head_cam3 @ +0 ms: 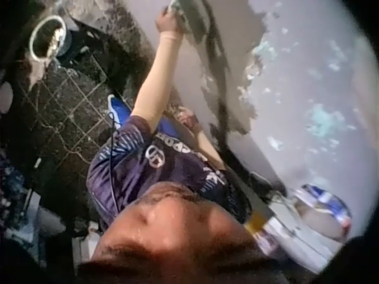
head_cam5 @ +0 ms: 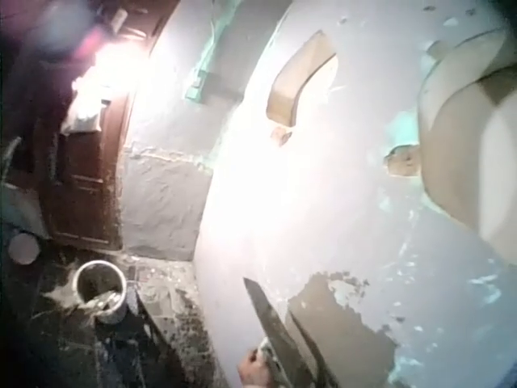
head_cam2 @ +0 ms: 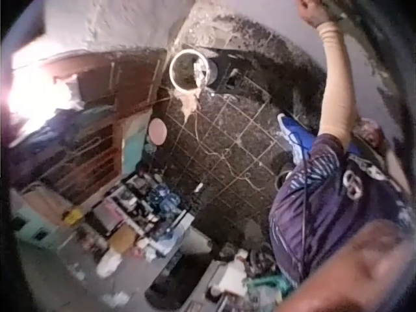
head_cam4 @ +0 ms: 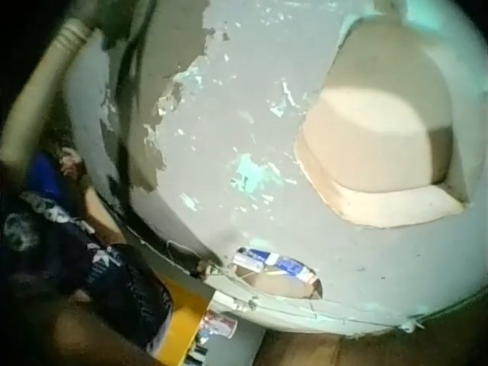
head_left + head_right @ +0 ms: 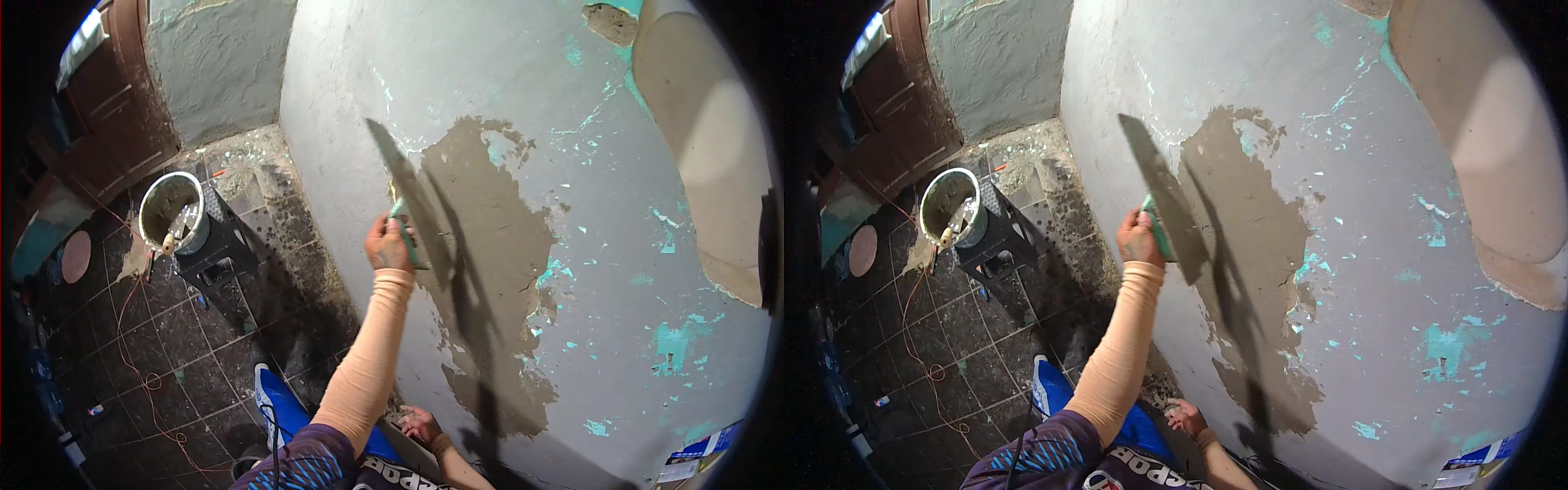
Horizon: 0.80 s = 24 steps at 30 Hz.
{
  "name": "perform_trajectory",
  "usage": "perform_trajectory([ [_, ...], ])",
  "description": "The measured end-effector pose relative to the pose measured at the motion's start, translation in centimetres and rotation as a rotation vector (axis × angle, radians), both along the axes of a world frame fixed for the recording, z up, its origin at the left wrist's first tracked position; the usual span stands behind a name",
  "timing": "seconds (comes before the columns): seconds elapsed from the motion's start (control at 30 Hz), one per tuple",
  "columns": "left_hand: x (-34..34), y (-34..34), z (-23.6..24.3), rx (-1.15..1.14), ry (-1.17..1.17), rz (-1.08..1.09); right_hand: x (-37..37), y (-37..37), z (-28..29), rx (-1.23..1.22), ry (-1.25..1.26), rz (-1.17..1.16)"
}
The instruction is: The person is applying and smoothing plaster or cement over a damaged area of a wall using a trowel.
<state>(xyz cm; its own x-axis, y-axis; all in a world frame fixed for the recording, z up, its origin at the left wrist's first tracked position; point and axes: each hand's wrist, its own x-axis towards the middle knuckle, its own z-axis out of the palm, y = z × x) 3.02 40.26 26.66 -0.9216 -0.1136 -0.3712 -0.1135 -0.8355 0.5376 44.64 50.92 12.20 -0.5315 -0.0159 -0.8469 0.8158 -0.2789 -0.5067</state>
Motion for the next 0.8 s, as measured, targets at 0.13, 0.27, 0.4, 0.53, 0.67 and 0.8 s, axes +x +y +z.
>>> perform_trajectory([
  [0.13,-2.6,-2.4,-7.0,-0.117,-0.089,0.011,0.6,0.3,-0.9,-0.012,-0.046,0.003],
  [0.27,-5.2,-0.9,-12.4,-0.263,-0.210,-0.059,2.0,1.2,-2.0,-0.073,-0.086,-0.045],
  [0.4,-7.2,1.4,-16.1,-0.636,-0.313,-0.090,1.6,0.3,-1.7,-0.040,-0.070,0.021],
  [0.53,-6.2,5.6,-11.6,-0.865,-0.389,-0.114,2.2,2.1,-1.1,-0.006,-0.095,-0.040],
  [0.67,-6.2,4.8,-6.4,-0.903,-0.390,-0.072,0.9,1.3,1.0,0.050,-0.109,0.029],
  [0.8,-5.8,5.4,-1.7,-0.858,-0.310,0.009,0.8,0.7,1.4,0.045,-0.097,-0.038],
])
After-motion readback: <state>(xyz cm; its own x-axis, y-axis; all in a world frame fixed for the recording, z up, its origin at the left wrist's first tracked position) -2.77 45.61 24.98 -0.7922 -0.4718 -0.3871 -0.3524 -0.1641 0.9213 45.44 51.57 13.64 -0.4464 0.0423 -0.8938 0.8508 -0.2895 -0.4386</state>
